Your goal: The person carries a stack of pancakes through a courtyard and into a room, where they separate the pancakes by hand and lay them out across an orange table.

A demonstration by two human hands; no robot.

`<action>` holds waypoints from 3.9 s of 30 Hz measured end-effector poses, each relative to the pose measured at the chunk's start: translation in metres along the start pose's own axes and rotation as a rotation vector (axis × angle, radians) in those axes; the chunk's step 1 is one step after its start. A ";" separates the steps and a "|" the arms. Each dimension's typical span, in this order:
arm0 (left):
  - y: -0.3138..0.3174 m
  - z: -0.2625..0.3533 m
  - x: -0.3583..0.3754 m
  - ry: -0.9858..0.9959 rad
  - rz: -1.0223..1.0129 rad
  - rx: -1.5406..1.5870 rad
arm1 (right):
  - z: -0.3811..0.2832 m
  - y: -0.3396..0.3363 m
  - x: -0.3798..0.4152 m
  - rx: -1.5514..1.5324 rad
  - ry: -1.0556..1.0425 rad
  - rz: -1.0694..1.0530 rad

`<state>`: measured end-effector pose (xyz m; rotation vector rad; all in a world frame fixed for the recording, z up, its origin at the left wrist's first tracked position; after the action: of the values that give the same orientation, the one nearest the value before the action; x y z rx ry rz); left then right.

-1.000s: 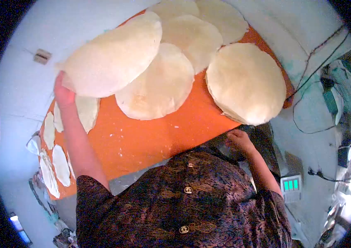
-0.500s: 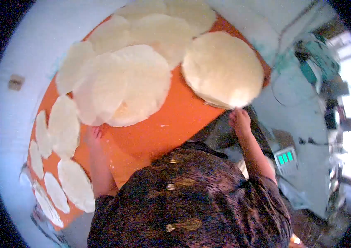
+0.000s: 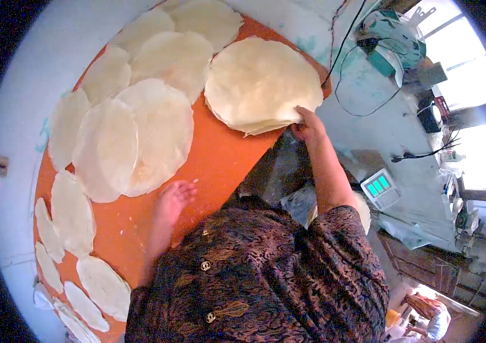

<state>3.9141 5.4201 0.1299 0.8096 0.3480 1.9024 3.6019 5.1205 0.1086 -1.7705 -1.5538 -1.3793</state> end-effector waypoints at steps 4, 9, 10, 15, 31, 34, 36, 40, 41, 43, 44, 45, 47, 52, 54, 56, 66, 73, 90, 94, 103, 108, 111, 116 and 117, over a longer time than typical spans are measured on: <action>0.083 -0.045 -0.044 -0.242 -0.201 0.305 | 0.003 0.013 0.036 0.014 -0.018 -0.120; 0.138 -0.046 -0.110 -0.113 -0.215 0.518 | 0.062 -0.036 0.053 -0.011 0.191 -0.137; 0.147 -0.040 -0.120 -0.043 -0.204 0.491 | 0.072 -0.047 0.049 -0.062 0.220 -0.121; 0.165 -0.033 -0.125 -0.029 -0.205 0.391 | 0.001 -0.080 0.085 0.841 -0.609 0.317; 0.207 0.000 -0.104 0.161 -0.339 0.084 | 0.021 0.084 0.163 1.439 -0.997 -0.259; 0.208 0.000 -0.108 0.208 -0.340 0.032 | 0.025 0.093 0.167 1.515 -1.050 -0.175; 0.208 0.000 -0.109 0.224 -0.312 0.018 | 0.018 0.092 0.162 1.470 -1.085 -0.095; 0.179 -0.011 -0.119 0.178 -0.031 0.001 | 0.020 0.096 0.149 1.586 -1.139 -0.009; 0.161 -0.022 -0.124 0.152 0.080 0.000 | 0.018 0.099 0.142 1.602 -1.121 -0.038; 0.127 -0.040 -0.135 0.125 0.163 -0.041 | 0.003 0.110 0.129 1.635 -1.088 -0.094; 0.119 -0.042 -0.133 0.112 0.178 -0.064 | -0.017 0.116 0.126 1.585 -1.072 -0.114; 0.113 -0.043 -0.127 0.096 0.196 -0.088 | -0.038 0.127 0.133 1.586 -1.051 -0.097; 0.111 -0.031 -0.112 0.157 0.211 -0.109 | -0.080 0.158 0.147 1.724 -1.111 -0.110; 0.059 -0.054 -0.086 0.087 0.325 -0.089 | -0.190 0.238 0.197 1.738 -1.405 0.095; 0.054 -0.057 -0.074 0.096 0.328 -0.063 | -0.243 0.261 0.206 1.518 -1.762 0.141; 0.050 -0.058 -0.069 0.153 0.305 -0.048 | -0.254 0.284 0.252 1.483 -1.790 0.183; 0.066 -0.068 -0.038 0.073 0.297 0.106 | -0.133 0.287 0.189 1.733 -1.834 0.152; 0.099 -0.041 -0.034 0.209 0.112 0.014 | 0.026 0.173 0.099 1.756 -1.298 -0.285; 0.154 0.017 0.015 0.378 -0.263 -0.175 | 0.159 0.120 0.181 0.945 -0.200 -0.683; 0.128 0.021 0.026 0.335 -0.278 -0.125 | 0.173 0.124 0.192 0.943 -0.257 -0.650; 0.109 0.020 0.041 0.382 -0.188 -0.241 | 0.184 0.141 0.226 1.403 -0.756 -0.280; 0.077 0.023 0.044 0.307 0.096 -0.221 | 0.153 0.116 0.182 1.302 -0.684 -0.271; 0.037 0.021 0.044 0.324 0.130 -0.195 | 0.080 0.114 0.205 1.345 -0.592 -0.314; -0.017 0.047 0.050 0.354 0.263 -0.118 | -0.097 0.113 0.248 1.595 -1.055 -0.089; -0.022 0.055 0.049 0.379 0.262 -0.121 | -0.130 0.122 0.254 1.752 -1.238 0.027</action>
<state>3.9524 5.4679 0.1764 0.4254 0.3653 2.3031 3.6324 5.1073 0.4173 -1.1104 -1.9281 1.3098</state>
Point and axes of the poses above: each hand's wrist, its own x-axis away from the middle knuckle, its own y-axis out of the palm, z = x × y, the point moved 10 cm from there along -x, towards the middle knuckle, and after that the axes turned 13 degrees about y, right-handed, at the moved point
